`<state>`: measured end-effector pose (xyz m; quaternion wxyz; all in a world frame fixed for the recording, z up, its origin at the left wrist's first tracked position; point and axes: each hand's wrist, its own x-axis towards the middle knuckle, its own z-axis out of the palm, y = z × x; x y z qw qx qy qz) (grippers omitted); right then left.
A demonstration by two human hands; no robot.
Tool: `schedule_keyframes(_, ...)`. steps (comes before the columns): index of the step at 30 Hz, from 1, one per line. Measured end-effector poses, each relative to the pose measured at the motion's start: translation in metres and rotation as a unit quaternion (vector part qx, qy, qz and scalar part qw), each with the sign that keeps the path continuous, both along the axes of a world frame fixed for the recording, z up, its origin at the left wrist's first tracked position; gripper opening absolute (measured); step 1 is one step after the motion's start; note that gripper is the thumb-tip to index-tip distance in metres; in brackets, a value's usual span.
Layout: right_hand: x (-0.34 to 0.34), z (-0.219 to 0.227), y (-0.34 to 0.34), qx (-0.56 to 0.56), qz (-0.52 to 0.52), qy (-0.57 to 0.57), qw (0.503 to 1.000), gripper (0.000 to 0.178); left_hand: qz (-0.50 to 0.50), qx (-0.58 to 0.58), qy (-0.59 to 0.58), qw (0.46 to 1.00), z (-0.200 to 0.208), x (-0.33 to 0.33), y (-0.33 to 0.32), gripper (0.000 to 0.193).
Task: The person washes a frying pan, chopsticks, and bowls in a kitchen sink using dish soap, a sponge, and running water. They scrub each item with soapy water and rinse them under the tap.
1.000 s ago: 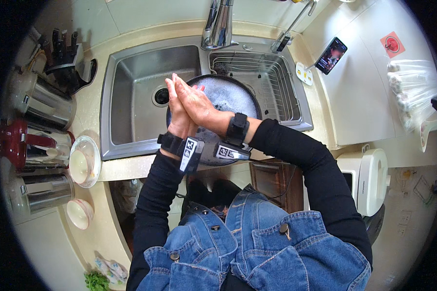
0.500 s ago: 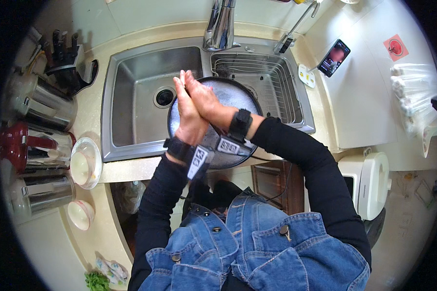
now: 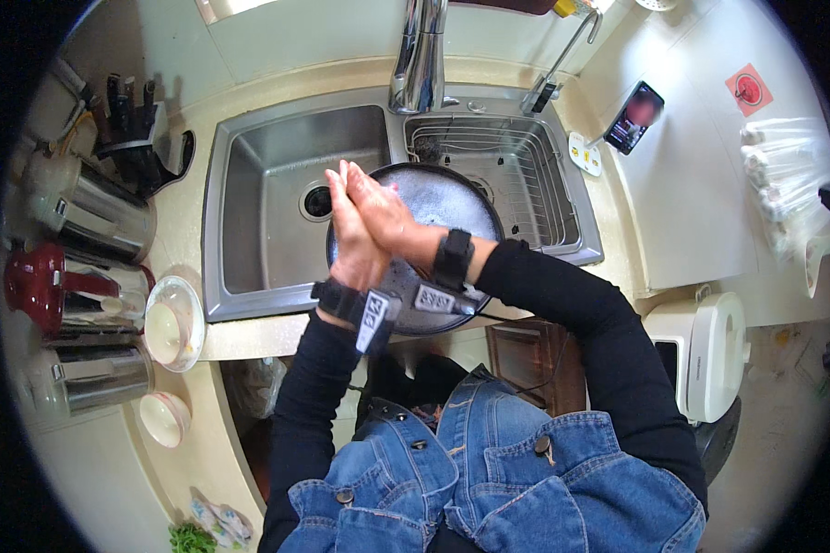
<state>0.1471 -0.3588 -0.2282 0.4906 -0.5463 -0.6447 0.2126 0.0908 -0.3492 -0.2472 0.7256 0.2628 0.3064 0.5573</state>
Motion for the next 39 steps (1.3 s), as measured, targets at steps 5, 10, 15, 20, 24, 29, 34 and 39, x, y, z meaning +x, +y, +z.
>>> schedule_keyframes(5,-0.006,-0.010,0.001,-0.149,-0.004,0.034,0.988,0.055,-0.005,-0.108,-0.048,0.993,0.004,0.000,-0.006,0.060)
schedule_keyframes(10,-0.009,-0.008,0.001,-0.056,-0.034,-0.114,0.991,0.050,-0.039,-0.093,-0.055,0.993,-0.005,-0.005,-0.007,0.085)
schedule_keyframes(15,0.006,-0.011,0.005,-0.188,0.069,-0.081,0.976,0.055,-0.006,-0.051,-0.062,0.997,-0.012,-0.005,-0.006,0.065)
schedule_keyframes(20,-0.009,-0.025,0.002,-0.120,-0.011,-0.128,0.984,0.056,0.012,-0.103,-0.047,0.994,-0.005,-0.006,-0.009,0.075)
schedule_keyframes(24,0.006,-0.003,0.005,-0.095,0.054,-0.099,0.989,0.038,0.035,0.003,-0.086,0.996,0.000,0.003,-0.010,0.061)
schedule_keyframes(29,-0.015,-0.005,-0.007,-0.198,-0.012,-0.073,0.978,0.055,0.010,-0.160,-0.066,0.985,0.002,-0.008,-0.010,0.064)
schedule_keyframes(34,0.013,-0.046,0.024,-0.033,0.033,-0.133,0.990,0.043,0.043,-0.045,-0.125,0.990,-0.004,-0.006,-0.010,0.058)
schedule_keyframes(39,0.026,-0.059,0.029,-0.129,-0.007,0.140,0.982,0.043,0.056,-0.138,-0.083,0.985,-0.017,-0.010,-0.009,0.063)
